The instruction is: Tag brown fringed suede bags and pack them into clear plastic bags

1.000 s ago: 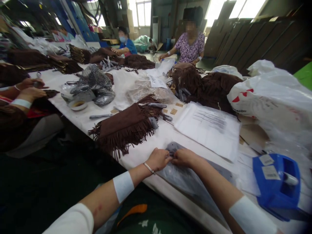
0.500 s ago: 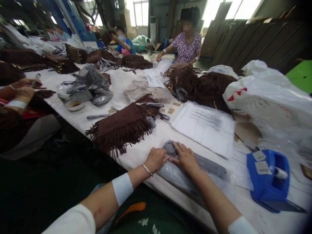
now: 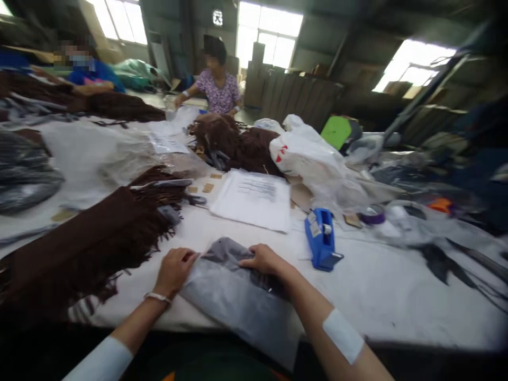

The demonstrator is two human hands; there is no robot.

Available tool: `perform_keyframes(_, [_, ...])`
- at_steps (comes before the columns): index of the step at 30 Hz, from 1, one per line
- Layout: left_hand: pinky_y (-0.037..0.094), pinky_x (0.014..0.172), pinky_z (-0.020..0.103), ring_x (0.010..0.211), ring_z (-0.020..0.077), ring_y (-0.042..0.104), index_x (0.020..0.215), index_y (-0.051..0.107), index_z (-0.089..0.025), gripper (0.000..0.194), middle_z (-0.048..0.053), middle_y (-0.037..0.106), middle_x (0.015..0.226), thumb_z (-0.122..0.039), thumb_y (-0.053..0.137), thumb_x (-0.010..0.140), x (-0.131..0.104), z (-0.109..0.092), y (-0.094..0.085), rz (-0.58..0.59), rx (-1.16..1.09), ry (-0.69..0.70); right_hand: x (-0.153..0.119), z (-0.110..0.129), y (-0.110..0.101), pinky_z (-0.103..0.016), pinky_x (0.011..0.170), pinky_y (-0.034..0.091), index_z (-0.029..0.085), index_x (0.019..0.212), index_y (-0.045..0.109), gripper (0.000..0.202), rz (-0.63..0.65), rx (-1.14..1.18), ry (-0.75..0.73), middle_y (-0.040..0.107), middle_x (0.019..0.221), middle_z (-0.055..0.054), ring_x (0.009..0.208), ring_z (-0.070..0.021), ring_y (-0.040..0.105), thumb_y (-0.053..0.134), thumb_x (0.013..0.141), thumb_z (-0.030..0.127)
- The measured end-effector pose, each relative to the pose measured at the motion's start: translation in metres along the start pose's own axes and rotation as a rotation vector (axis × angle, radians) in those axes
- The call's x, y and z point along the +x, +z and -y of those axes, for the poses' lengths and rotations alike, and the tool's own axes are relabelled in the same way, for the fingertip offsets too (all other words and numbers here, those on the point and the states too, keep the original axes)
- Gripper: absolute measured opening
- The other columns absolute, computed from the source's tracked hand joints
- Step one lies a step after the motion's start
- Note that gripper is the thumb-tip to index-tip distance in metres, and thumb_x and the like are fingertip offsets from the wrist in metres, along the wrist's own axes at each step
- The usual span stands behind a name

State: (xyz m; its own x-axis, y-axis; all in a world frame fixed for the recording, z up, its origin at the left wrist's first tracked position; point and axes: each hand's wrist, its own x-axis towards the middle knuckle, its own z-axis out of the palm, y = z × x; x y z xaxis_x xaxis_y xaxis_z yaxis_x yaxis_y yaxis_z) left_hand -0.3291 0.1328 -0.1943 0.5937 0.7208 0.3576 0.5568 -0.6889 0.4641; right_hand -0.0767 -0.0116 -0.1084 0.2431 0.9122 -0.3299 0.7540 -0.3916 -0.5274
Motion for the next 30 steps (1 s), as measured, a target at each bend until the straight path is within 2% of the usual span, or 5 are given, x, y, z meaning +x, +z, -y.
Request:
perform_keyframes(4, [0.042,0.083,0.037,0.084,0.0232,0.055,0.087,0.062,-0.017,0.052,0.007,0.064,0.085,-0.059,0.031,0.091,0.004,0.013,0.004,-0.012,-0.047,0.014,-0.086,-0.002,-0.050,-0.022,0.062,0.042,0.018,0.091,0.067,0.039,-0.071,0.154,-0.021,0.068,0.082,0.001,0.077,-0.0144,0.061,0.054,0.082,0.054])
perform_keyframes(9, [0.041,0.086,0.040,0.086,0.0254,0.056,0.086,0.063,-0.017,0.057,0.008,0.065,0.086,-0.061,0.026,0.089,0.002,0.009,0.004,-0.023,0.031,0.034,-0.226,-0.035,-0.129,-0.033,0.063,0.046,0.027,0.089,0.065,0.038,-0.741,-0.017,0.365,0.067,0.075,-0.003,0.068,-0.0212,0.061,0.060,0.072,0.060])
perform_keyframes(14, [0.043,0.084,0.042,0.085,0.0265,0.056,0.085,0.063,-0.016,0.056,0.009,0.065,0.086,-0.060,0.028,0.089,0.003,0.004,0.006,-0.053,0.073,0.055,-0.251,-0.095,-0.154,-0.044,0.071,0.044,0.025,0.108,0.060,0.047,-0.986,-0.612,0.666,0.064,0.107,-0.014,0.088,-0.0322,0.060,0.045,0.080,0.060])
perform_keyframes(21, [0.046,0.091,0.045,0.094,0.0267,0.058,0.095,0.065,-0.018,0.048,0.008,0.066,0.097,-0.057,0.038,0.088,-0.020,0.008,-0.005,-0.065,-0.051,0.138,-0.193,-0.120,-0.024,-0.036,0.082,0.048,0.017,0.120,0.059,0.047,-0.459,0.025,0.329,0.070,0.091,-0.007,0.085,-0.0227,0.064,0.045,0.085,0.046])
perform_keyframes(30, [0.055,0.088,0.031,0.100,0.0179,0.061,0.114,0.057,-0.045,0.028,-0.006,0.065,0.105,-0.036,0.051,0.088,-0.173,0.014,-0.034,0.209,-0.283,0.265,-0.219,-0.131,0.176,-0.038,0.107,0.037,0.023,0.121,0.062,0.052,0.015,0.084,0.248,0.058,0.128,-0.010,0.124,-0.0285,0.049,0.057,0.071,0.039])
